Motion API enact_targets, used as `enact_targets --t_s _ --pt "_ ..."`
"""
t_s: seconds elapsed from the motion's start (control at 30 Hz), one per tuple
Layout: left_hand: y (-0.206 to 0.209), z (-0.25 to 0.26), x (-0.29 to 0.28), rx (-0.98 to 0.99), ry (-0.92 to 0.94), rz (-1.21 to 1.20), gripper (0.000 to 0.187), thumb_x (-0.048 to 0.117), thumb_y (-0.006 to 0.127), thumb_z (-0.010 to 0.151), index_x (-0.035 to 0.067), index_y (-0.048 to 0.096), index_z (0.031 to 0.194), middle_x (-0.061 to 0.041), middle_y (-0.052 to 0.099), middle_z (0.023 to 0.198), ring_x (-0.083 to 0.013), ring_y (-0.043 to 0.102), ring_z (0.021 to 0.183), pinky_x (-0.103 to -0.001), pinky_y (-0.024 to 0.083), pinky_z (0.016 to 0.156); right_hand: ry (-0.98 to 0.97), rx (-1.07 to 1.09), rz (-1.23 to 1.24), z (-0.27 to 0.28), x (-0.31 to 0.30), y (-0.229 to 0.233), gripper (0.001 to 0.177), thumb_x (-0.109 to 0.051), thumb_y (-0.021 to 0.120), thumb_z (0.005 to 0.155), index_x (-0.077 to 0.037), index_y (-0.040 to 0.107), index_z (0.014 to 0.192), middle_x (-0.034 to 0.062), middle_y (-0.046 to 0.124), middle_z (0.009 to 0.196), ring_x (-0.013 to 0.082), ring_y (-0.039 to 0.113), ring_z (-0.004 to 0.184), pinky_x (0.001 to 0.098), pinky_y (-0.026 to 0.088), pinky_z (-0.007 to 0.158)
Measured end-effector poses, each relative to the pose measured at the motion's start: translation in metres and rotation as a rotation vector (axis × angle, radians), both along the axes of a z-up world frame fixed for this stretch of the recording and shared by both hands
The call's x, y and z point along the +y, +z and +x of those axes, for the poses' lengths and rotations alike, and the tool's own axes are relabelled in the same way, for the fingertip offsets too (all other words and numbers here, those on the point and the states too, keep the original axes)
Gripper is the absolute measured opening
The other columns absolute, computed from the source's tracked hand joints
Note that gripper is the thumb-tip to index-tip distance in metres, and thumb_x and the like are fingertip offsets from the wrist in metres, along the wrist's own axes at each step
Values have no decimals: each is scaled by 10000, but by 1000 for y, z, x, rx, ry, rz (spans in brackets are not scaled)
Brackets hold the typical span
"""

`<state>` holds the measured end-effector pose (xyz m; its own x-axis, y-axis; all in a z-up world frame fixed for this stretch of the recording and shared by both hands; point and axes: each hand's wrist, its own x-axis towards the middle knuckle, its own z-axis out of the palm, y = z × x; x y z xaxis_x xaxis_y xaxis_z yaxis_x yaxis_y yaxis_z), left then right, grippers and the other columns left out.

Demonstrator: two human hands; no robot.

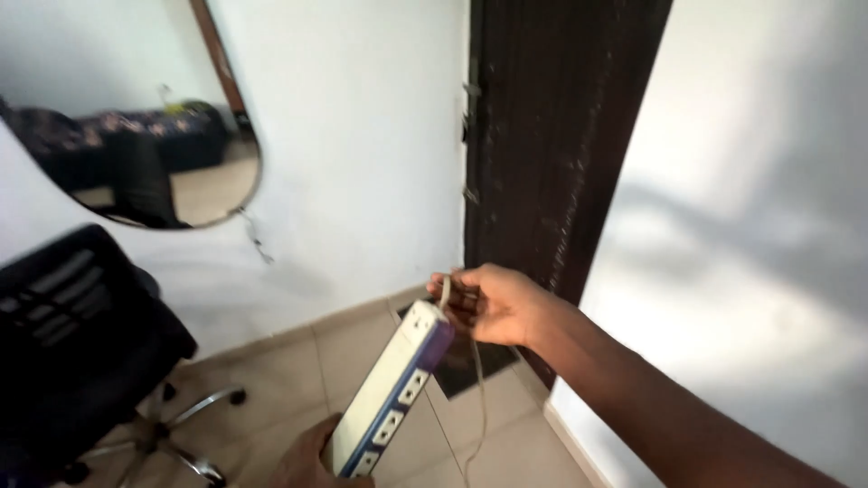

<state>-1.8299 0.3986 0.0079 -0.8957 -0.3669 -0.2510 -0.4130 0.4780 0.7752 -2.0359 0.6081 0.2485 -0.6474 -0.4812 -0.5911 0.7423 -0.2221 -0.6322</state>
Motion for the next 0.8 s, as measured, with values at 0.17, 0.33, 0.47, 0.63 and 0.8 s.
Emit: enact_targets --t_s 0.17,0.33,0.47,0.63,0.8 --pt "181 22 11 80 125 -11 849 315 926 569 107 638 1340 -130 756 1071 -253 765 982 -373 587 921 545 1109 401 4 -8 20 517 -435 379 1096 -108 754 1239 138 622 952 222 508 858 364 446 796" --pt "237 42 26 334 198 261 694 323 869 632 -2 669 1211 -118 652 884 -230 647 811 -406 528 744 540 1499 479 31 -21 -28 430 -424 397 1024 -158 673 1219 26 688 1005 171 638 933 378 519 834" --pt "294 51 44 398 462 328 650 379 814 691 -29 662 1173 -127 640 836 -252 666 733 -442 557 662 901 1195 37 39 -35 -105 445 -451 445 1103 -42 620 1084 73 675 870 162 671 822 341 564 778" --pt "253 87 8 179 749 -443 894 391 960 599 27 543 1301 -138 698 1056 -266 719 962 -397 577 847 1083 1377 279 115 -3 -12 375 -405 492 1030 -88 692 1028 51 623 687 155 577 623 345 514 615" --pt "226 143 19 -191 605 -790 733 259 914 556 150 679 1242 -71 736 1156 -279 667 1163 -426 527 978 1091 1755 406 129 5 72 493 -438 581 1015 12 693 849 59 627 595 164 600 566 326 501 603"
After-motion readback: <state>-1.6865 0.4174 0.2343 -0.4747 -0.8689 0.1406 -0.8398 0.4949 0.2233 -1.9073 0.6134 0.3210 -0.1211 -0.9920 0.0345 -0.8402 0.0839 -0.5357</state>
